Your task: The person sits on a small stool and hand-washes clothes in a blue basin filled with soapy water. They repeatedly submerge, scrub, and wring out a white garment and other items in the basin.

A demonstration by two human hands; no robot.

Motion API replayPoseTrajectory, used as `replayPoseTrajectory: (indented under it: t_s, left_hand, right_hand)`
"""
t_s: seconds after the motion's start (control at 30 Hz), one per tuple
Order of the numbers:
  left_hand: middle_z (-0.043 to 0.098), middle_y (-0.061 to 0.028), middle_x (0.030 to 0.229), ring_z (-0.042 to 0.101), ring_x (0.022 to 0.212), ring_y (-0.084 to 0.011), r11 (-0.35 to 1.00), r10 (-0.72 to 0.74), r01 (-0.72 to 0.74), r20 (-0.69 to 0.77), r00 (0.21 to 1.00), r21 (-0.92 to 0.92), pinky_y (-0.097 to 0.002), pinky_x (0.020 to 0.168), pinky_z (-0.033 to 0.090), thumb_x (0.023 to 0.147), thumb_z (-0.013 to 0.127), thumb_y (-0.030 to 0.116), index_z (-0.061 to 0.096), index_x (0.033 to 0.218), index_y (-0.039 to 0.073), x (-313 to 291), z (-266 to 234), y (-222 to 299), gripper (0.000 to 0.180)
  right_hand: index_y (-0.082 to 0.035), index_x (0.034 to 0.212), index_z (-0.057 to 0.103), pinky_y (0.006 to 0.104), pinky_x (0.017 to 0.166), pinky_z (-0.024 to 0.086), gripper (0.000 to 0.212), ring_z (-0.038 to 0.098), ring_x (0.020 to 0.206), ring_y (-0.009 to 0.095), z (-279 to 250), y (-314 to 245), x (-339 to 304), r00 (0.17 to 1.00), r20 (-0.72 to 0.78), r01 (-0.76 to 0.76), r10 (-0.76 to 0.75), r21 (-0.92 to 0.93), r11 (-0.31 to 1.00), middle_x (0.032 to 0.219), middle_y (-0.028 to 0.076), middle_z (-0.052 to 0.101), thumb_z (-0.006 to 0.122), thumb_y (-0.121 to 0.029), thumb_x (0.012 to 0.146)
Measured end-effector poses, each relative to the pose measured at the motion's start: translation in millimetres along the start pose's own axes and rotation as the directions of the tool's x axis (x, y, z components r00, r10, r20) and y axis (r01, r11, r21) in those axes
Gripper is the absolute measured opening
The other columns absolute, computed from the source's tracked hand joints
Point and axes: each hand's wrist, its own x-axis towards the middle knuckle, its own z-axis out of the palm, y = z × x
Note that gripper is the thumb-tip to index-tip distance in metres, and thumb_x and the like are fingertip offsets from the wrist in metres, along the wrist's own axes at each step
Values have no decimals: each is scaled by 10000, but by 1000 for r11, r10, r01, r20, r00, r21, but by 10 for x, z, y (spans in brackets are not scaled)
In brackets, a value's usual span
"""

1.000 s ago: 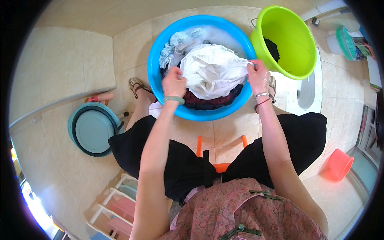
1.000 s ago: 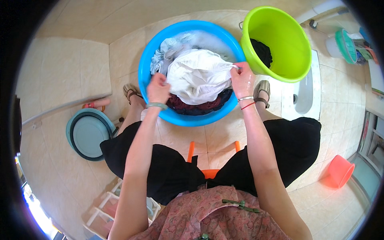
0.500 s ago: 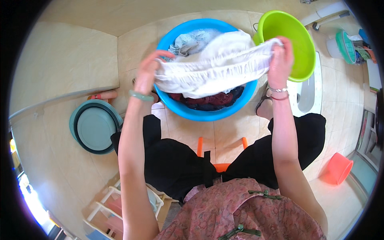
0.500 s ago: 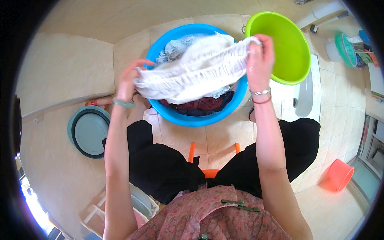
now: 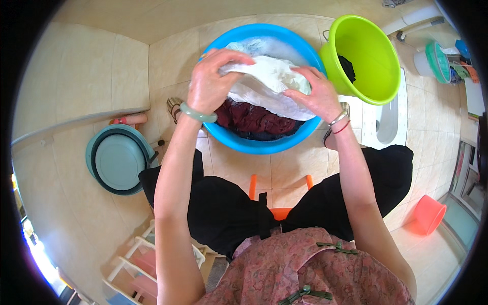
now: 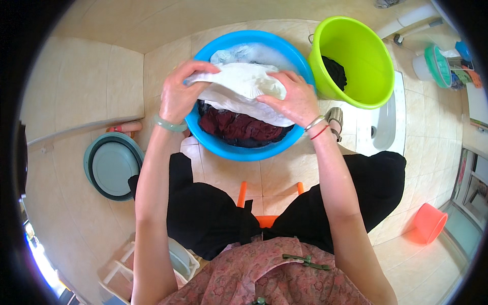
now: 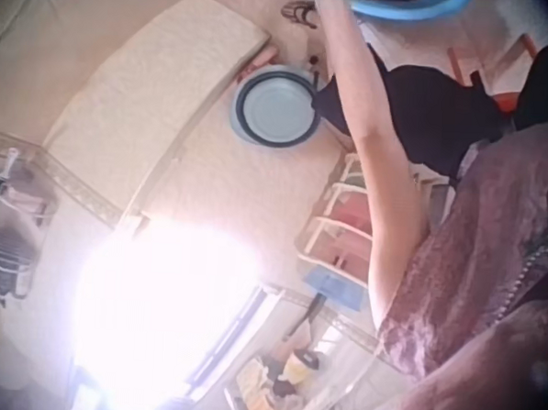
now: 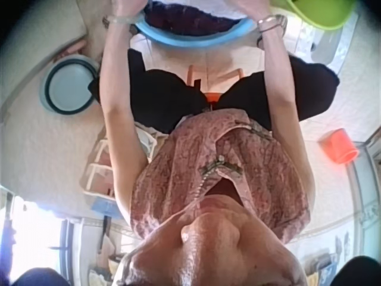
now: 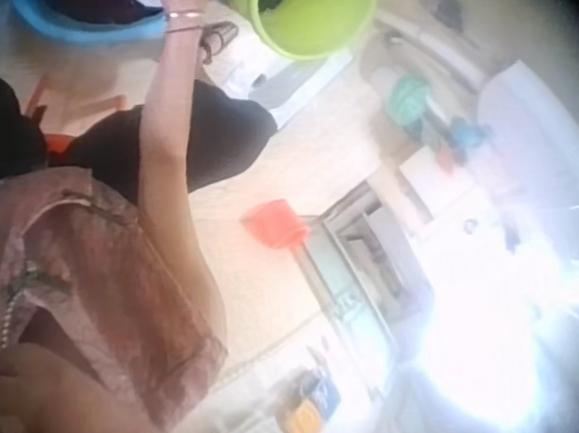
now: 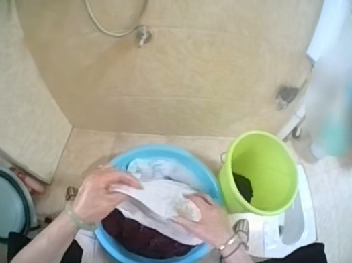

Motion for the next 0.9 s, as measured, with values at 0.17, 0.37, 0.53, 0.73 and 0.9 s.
replayPoseTrajectory:
  t_s: [0.17, 0.37, 0.53, 0.73, 0.9]
  left_hand:
    - [643, -56, 1127, 563, 1105, -177, 843, -145, 218, 183, 972, -492, -309, 1001, 414, 725, 696, -2, 652, 1103, 91, -7, 520, 128, 391]
    - [451, -171, 1368, 413, 1282, -252, 662, -618, 390, -172, 767, -640, -372, 1084, 304, 842, 690, 311, 469, 1333, 35, -503, 968, -793, 605]
    - [521, -253, 1261, 535, 1140, -317, 731, -666, 681, -175, 726, 43, -379, 971, 416, 811, 690, 382, 506, 1290, 20, -891, 1512, -1448, 628]
    - [634, -108, 1130, 620, 1015, -231, 60, -782, 256, 115, 613, -965, -331, 867, 492, 940, 536, 209, 573, 1172, -27, -690, 1325, -1466, 333]
    - [586, -90, 1231, 556, 1144, -230, -213, -463, 318, 382, 800, -924, -362, 974, 444, 982, 458, 355, 514, 1263, 35, -218, 800, -499, 431]
  right_hand:
    - [-36, 1271, 480, 370, 782, 503, 591, 641, 916, 303, 368, -174, -45, 973, 117, -201, 200, -9, 980, 1026, 164, 648, 672, -343, 804]
    - [-6, 1164, 555, 342, 920, 456, 353, 598, 1015, 225, 329, 500, -251, 911, -7, -41, 413, 994, 106, 1083, 73, 623, 519, -101, 827]
    - [5, 1175, 543, 335, 951, 421, 384, 569, 1064, 228, 319, 714, -244, 876, 68, -61, 477, 998, -30, 1119, 82, 607, 524, -88, 803]
    - [84, 1239, 466, 422, 1004, 380, 628, 479, 1182, 375, 403, 615, -311, 907, -385, -296, 173, -288, 911, 1286, 274, 471, 622, -389, 856]
    - [93, 1275, 451, 408, 1005, 380, 752, 488, 1190, 320, 733, 617, -398, 798, -439, -373, 412, 176, 911, 1328, 231, 467, 630, -495, 841]
